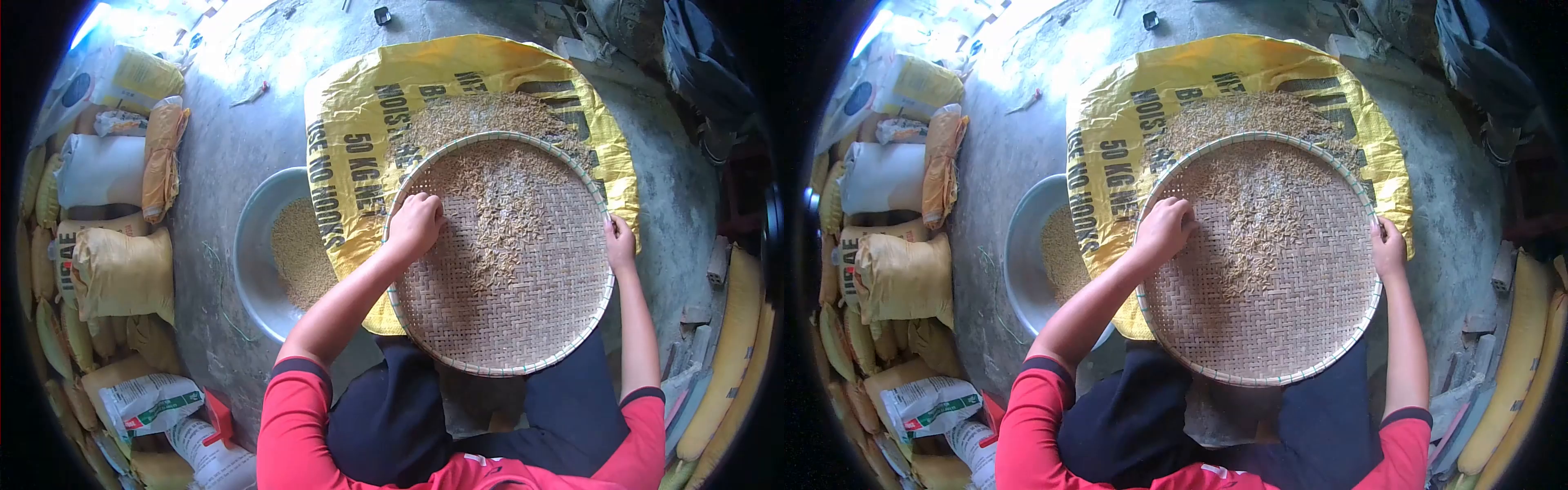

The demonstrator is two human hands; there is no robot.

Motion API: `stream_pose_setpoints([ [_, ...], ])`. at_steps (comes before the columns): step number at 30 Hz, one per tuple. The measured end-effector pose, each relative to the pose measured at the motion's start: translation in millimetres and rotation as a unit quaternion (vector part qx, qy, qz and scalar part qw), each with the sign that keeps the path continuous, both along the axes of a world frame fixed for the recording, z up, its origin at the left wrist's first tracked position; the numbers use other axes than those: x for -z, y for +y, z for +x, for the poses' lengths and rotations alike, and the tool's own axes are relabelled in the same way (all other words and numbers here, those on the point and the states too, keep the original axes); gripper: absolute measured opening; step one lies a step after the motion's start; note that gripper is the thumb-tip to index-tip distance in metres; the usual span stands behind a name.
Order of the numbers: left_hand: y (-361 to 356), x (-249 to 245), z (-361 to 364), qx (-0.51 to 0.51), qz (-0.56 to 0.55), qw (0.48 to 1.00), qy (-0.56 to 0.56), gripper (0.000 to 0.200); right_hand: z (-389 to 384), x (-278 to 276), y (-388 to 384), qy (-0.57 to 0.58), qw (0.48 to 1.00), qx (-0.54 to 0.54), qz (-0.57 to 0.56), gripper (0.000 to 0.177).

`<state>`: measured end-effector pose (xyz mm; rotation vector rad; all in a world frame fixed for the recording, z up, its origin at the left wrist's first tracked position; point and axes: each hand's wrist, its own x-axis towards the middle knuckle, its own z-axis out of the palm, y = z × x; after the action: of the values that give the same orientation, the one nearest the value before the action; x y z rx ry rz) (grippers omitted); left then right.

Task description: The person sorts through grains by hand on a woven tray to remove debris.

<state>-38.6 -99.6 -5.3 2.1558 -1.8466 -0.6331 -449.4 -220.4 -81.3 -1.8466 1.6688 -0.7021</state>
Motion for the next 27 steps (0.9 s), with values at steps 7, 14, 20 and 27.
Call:
stream_pose_setpoints([
  [7, -2, 9, 2, 0.083, -0.050, 0.993, -0.067, 0.013, 4, -11, 2, 0.029, 0.999, 0.001, 0.022, 0.025],
  [14, -11, 24, 6, 0.112, -0.080, 0.989, -0.056, 0.015, 5, -11, 2, 0.031, 0.999, 0.008, 0.030, 0.026],
  [20, -13, 25, -1, 0.109, -0.068, 0.988, -0.089, 0.015, 4, -10, 2, 0.010, 0.999, 0.012, 0.033, 0.026],
  [27, -13, 17, -12, 0.075, -0.046, 0.991, -0.097, 0.017, 6, -13, 4, 0.009, 1.000, -0.004, 0.028, 0.026],
])
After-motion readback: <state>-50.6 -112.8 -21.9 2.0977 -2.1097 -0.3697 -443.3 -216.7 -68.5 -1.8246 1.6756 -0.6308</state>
